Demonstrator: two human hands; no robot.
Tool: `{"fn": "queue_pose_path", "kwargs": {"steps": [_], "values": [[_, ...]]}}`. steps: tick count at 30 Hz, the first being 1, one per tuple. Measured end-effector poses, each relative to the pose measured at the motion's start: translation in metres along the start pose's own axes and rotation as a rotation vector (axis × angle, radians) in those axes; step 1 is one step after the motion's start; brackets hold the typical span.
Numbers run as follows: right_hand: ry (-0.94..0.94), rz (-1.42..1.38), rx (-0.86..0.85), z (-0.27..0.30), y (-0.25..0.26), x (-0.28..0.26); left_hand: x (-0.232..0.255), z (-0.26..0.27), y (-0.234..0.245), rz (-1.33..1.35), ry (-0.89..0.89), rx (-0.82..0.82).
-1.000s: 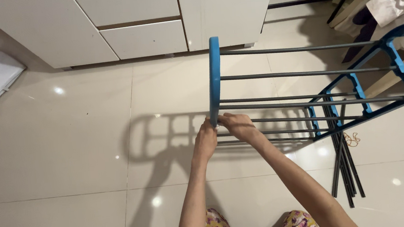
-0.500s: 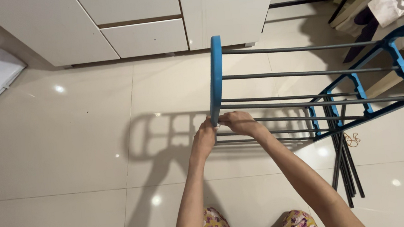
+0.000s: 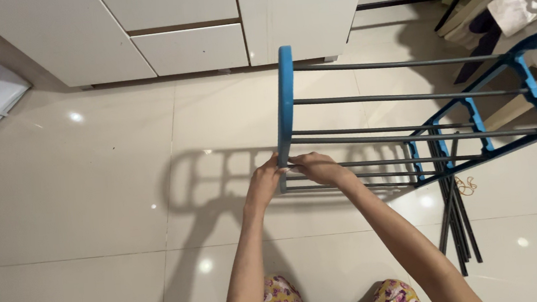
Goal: The person assembles a blue plastic and metal storage rack by inserting multiple metal rods into slots on two side frames. They repeatedly pick up rods from the floor and fit them into the rack, adjusting the frame as needed.
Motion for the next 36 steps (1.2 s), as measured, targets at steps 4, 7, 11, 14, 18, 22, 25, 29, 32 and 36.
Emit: {"fn": "queue_pose_path", "kwargs": {"steps": [4, 7, 11, 14, 18, 22, 25, 29, 32, 36], "values": [[0.028, 0.0, 0.014, 0.004, 0.002, -0.005, 0.001, 0.001, 0.003, 0.03, -0.061, 0.002], [0.017, 0.026, -0.001, 0.002, 0.001, -0.001, 0.0, 0.0, 0.004, 0.031, -0.03, -0.026], [-0.018, -0.035, -0.06, -0.004, -0.008, 0.012, 0.001, -0.001, 0.003, 0.06, -0.007, -0.089], [-0.037, -0.085, -0.103, -0.01, -0.014, 0.019, 0.002, -0.001, 0.005, 0.09, 0.001, -0.095], [-0.025, -0.136, -0.142, -0.014, -0.019, 0.023, 0.003, -0.001, 0.005, 0.102, -0.038, -0.097], [0.0, -0.189, -0.13, -0.016, -0.017, 0.021, -0.001, -0.001, 0.004, 0.125, -0.013, -0.116], [0.007, -0.21, -0.119, -0.016, -0.012, 0.02, 0.007, -0.001, 0.008, 0.119, -0.057, -0.098], [0.091, -0.184, -0.021, -0.012, 0.0, 0.007, 0.01, 0.001, 0.012, 0.089, -0.038, -0.077], [0.159, -0.123, 0.128, 0.003, 0.014, -0.008, 0.008, 0.006, 0.014, 0.094, -0.036, -0.038], [0.039, 0.026, 0.237, 0.028, 0.02, -0.004, 0.007, 0.008, 0.007, 0.047, -0.077, 0.035]]}}
Point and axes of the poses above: each hand's wrist, its own z-axis away from the middle knuckle, its own y-axis out of the back of the hand, x = y × z, the point moved 10 cm from there along -z, towards the middle knuckle
